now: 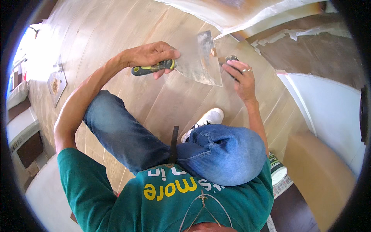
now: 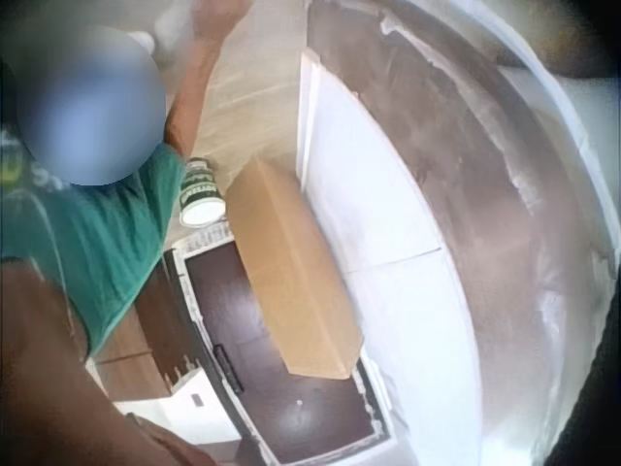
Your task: The person applies grout to floor tile joints using a small grout float and a larger trowel. They repeatedly scoop grout from a flat board and press it into the seams between light-colored wood-look tiles, working along the floor area near a wall.
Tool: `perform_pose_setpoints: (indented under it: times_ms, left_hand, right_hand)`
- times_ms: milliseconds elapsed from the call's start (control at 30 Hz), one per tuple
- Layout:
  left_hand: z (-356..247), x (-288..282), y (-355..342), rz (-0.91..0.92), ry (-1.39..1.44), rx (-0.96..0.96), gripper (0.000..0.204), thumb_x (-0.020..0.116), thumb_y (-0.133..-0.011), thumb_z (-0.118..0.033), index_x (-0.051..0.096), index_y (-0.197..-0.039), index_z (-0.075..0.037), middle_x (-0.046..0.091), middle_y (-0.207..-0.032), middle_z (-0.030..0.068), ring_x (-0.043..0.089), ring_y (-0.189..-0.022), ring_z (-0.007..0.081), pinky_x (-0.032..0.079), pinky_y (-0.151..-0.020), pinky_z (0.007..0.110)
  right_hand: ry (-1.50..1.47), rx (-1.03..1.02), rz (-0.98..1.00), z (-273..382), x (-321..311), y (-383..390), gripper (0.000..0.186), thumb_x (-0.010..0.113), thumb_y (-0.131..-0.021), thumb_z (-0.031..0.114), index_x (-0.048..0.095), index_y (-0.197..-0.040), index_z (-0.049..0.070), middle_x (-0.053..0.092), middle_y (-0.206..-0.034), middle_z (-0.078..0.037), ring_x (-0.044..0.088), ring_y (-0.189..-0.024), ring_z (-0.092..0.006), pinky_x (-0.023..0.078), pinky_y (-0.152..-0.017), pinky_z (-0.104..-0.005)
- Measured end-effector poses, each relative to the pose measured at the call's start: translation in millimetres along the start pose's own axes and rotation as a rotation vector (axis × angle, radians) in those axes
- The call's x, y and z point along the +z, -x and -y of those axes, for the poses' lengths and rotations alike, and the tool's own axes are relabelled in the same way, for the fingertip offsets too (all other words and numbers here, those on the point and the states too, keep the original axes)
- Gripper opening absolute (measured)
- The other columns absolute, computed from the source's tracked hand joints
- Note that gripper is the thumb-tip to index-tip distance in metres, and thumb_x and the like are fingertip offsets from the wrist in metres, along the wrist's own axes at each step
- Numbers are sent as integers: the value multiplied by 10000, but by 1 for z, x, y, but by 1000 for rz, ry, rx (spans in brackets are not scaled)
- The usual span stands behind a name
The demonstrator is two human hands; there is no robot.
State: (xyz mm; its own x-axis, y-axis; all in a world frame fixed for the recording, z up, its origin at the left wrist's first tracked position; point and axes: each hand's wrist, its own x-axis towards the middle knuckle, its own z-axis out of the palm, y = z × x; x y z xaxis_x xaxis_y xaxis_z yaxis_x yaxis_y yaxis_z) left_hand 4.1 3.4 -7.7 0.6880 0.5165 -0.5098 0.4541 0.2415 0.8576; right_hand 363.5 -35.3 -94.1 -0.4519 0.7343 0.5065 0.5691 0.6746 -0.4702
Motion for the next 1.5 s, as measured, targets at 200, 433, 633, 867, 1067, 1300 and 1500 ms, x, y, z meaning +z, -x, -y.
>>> perform_pose_setpoints:
  times_ms: [200,433,633,867,1067,1300,1500]
  left_hand:
    - [0,5,-4,-73,-171,-47,567,410,-1107,-434,604,-783,-10,614,-656,62,619,-493,145,522,-515,305]
    - [2,7,-11,-94,-225,-83,536,394,-1111,-417,638,-869,-7,615,-668,41,622,-493,131,546,-531,282]
    - [13,6,-5,-126,-220,-96,541,406,-1109,-426,606,-852,7,606,-680,47,618,-507,134,530,-515,291]
    - [18,-5,-13,-112,-204,-126,550,429,-1103,-456,607,-852,0,609,-688,41,608,-505,130,514,-488,281]
    - [20,-4,-9,-124,-190,-169,531,436,-1100,-450,617,-868,-7,615,-693,42,608,-504,131,510,-483,282]
    - [20,-7,-5,-108,-201,-204,545,437,-1095,-467,611,-853,-11,617,-693,42,610,-500,135,506,-480,283]
    - [22,-8,-8,-108,-201,-130,552,436,-1095,-471,600,-836,-12,607,-679,40,613,-491,135,503,-476,280]
  right_hand:
    - [43,-78,101,29,-46,-58,495,617,-767,-118,771,-1151,154,719,-1130,-30,668,-1072,-256,519,-921,-392]
    - [147,-81,275,39,-30,-63,426,598,-838,-51,778,-1136,195,721,-1077,1,669,-1049,-221,517,-886,-373]
    - [-52,50,680,30,-36,-30,400,579,-890,0,766,-1177,208,723,-1107,-25,666,-1059,-241,514,-910,-375]
    - [120,477,411,-146,-7,13,362,524,-1005,105,708,-1289,232,696,-1168,-80,660,-1056,-314,506,-941,-416]
    - [287,394,371,-190,38,25,390,548,-974,81,710,-1286,250,700,-1159,-59,645,-1060,-316,509,-927,-425]
    - [387,218,385,-175,50,55,439,565,-928,46,721,-1274,265,705,-1167,-58,651,-1050,-291,513,-936,-426]
    - [273,298,314,-180,40,32,439,557,-936,33,719,-1277,256,703,-1170,-71,647,-1068,-297,516,-943,-420]
